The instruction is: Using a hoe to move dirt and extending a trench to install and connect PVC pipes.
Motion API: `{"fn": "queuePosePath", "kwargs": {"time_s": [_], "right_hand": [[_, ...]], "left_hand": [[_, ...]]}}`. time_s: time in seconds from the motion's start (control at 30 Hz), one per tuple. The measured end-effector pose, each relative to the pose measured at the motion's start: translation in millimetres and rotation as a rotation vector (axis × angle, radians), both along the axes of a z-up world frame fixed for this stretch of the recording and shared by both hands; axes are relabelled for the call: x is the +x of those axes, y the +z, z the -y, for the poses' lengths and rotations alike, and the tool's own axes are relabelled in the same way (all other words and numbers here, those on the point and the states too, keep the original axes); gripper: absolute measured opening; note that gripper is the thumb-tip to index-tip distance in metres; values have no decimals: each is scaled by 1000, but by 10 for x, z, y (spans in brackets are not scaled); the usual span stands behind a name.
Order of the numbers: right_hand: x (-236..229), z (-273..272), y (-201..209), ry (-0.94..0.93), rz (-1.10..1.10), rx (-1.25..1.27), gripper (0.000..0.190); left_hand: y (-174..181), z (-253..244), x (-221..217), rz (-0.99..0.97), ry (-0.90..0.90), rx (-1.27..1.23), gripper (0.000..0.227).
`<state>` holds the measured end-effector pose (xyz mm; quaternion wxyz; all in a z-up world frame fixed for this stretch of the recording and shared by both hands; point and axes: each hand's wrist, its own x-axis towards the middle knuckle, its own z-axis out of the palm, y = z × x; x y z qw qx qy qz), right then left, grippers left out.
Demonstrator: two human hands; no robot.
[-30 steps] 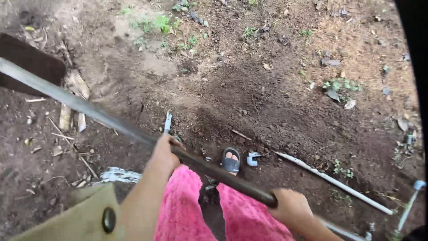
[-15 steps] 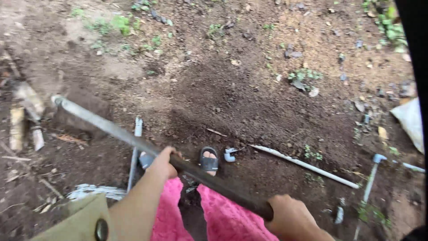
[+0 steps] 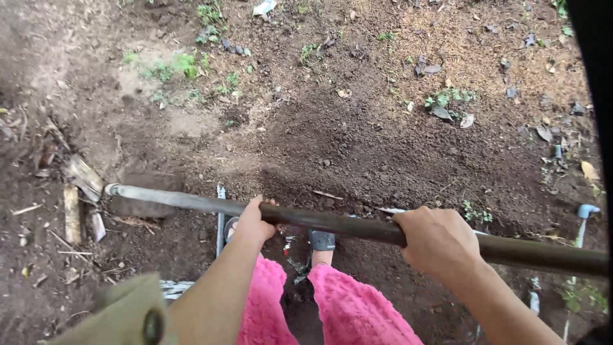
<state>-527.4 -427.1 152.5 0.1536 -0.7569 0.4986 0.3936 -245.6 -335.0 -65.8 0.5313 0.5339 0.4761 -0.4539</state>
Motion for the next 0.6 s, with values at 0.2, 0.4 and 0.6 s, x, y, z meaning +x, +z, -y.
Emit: {"fn": "queuePosePath", "kwargs": {"time_s": [0.2,0.4,0.6], "right_hand": [[-112,-121,-236,16,143,5,23],[-79,-162,-148,-3,107,103,23],[4,-58,-124,34,113,65,26]], "left_hand": [[498,39,-276,-6,-80,145,69],[693,25,-347,34,-215,143,67],[874,130,-224,-38,-182,186,64]]}}
